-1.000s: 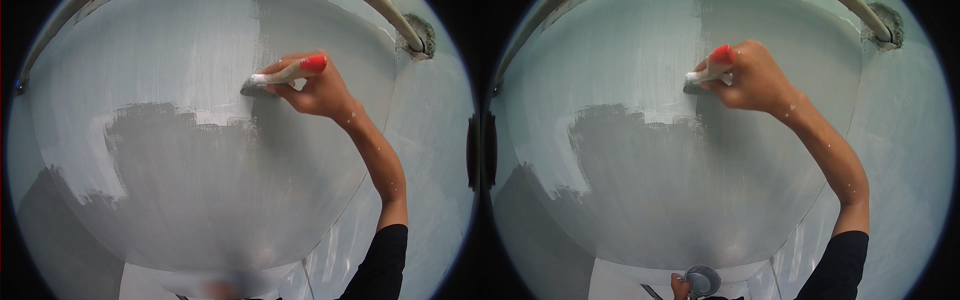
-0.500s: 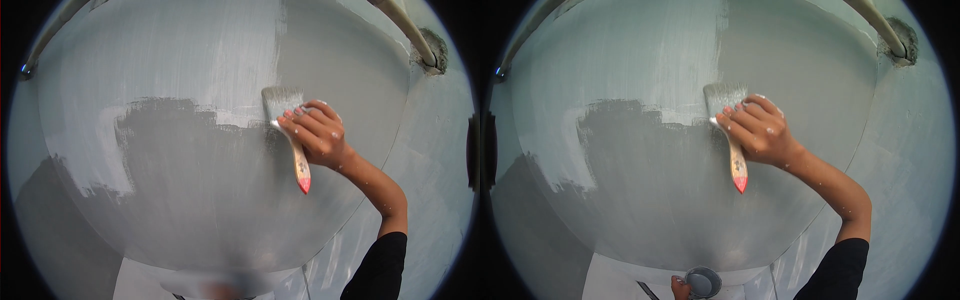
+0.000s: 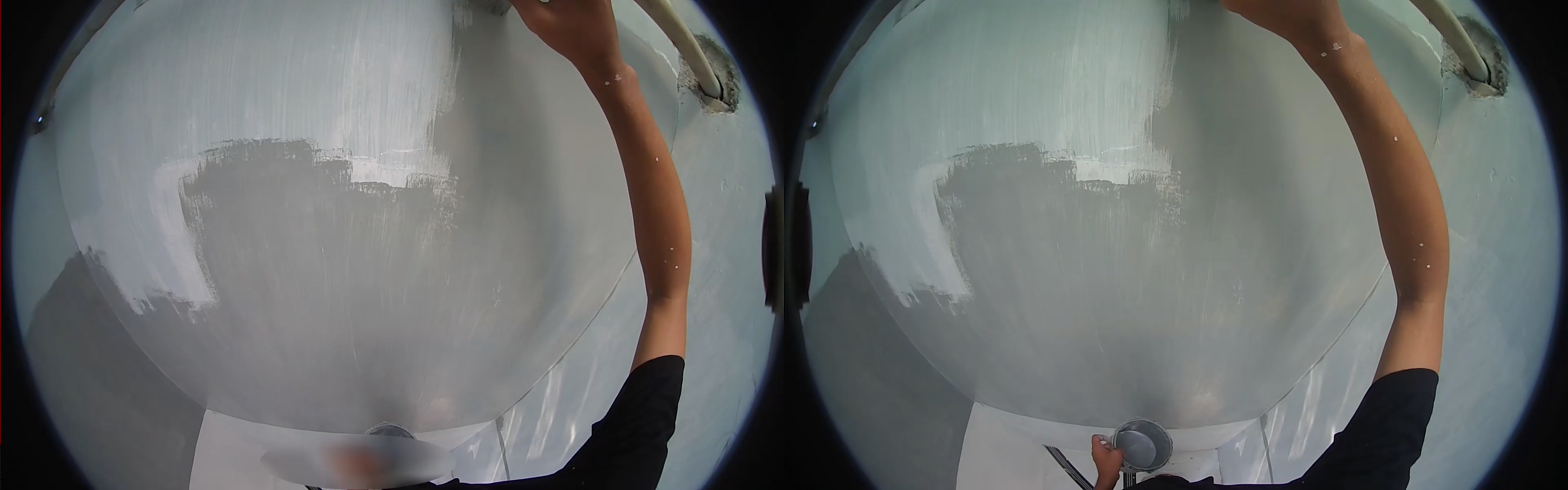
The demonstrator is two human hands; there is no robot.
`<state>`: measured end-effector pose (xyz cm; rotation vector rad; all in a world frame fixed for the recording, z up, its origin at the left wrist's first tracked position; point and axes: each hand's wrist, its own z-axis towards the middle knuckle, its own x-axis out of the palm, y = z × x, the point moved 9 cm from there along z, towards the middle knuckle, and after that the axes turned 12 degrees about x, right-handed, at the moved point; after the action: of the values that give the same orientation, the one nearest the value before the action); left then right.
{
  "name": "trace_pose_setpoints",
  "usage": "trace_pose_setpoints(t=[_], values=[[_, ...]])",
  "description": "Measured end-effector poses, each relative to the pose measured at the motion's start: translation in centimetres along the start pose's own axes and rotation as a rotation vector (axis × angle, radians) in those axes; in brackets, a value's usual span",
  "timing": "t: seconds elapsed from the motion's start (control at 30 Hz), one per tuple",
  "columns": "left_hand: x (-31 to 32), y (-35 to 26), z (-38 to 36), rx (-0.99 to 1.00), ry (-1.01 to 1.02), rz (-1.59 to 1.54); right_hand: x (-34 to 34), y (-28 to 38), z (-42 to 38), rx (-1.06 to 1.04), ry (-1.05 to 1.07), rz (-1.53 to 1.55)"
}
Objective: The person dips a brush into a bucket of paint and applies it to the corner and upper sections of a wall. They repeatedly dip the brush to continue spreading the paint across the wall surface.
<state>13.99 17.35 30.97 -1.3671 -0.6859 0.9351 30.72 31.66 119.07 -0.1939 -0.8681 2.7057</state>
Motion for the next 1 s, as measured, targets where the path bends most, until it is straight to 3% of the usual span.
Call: trace_pose_setpoints(t=[0.1,0.23,0.33,0.43,0.53,0.67,0.77,0.87,1.0], values=[[0.1,0.7,-0.2,-0.023,-0.022,-0.043,2.2,3.5,-4.3,-0.212,0.031,-0.215],[-0.2,-1.9,-0.9,-0.156,-0.016,-0.138,4.6,14.0,-18.7,-0.274,0.153,-0.010],[-1.1,0.1,-1.1,-0.137,-0.041,-0.134,4.3,19.6,-25.7,-0.213,0.402,0.180],[-2.1,1.5,-0.4,-0.069,-0.048,-0.075,3.7,17.5,-23.9,-0.067,0.446,0.266],[-2.3,0.7,-0.3,-0.001,-0.037,0.069,4.7,8.4,-17.7,0.241,0.450,0.328],[-1.9,-0.1,0.8,0.003,-0.034,0.039,4.4,7.4,-13.9,0.046,0.430,0.176],[-2.1,0.3,0.5,-0.023,-0.005,-0.009,1.5,4.8,-9.8,-0.035,0.102,0.099],[-1.9,-1.4,0.7,-0.029,0.020,-0.034,0.9,5.7,-10.3,-0.264,0.024,-0.131],[-1.1,-0.3,0.5,-0.028,-0.003,-0.049,3.6,13.3,-20.0,-0.173,0.207,-0.070]])
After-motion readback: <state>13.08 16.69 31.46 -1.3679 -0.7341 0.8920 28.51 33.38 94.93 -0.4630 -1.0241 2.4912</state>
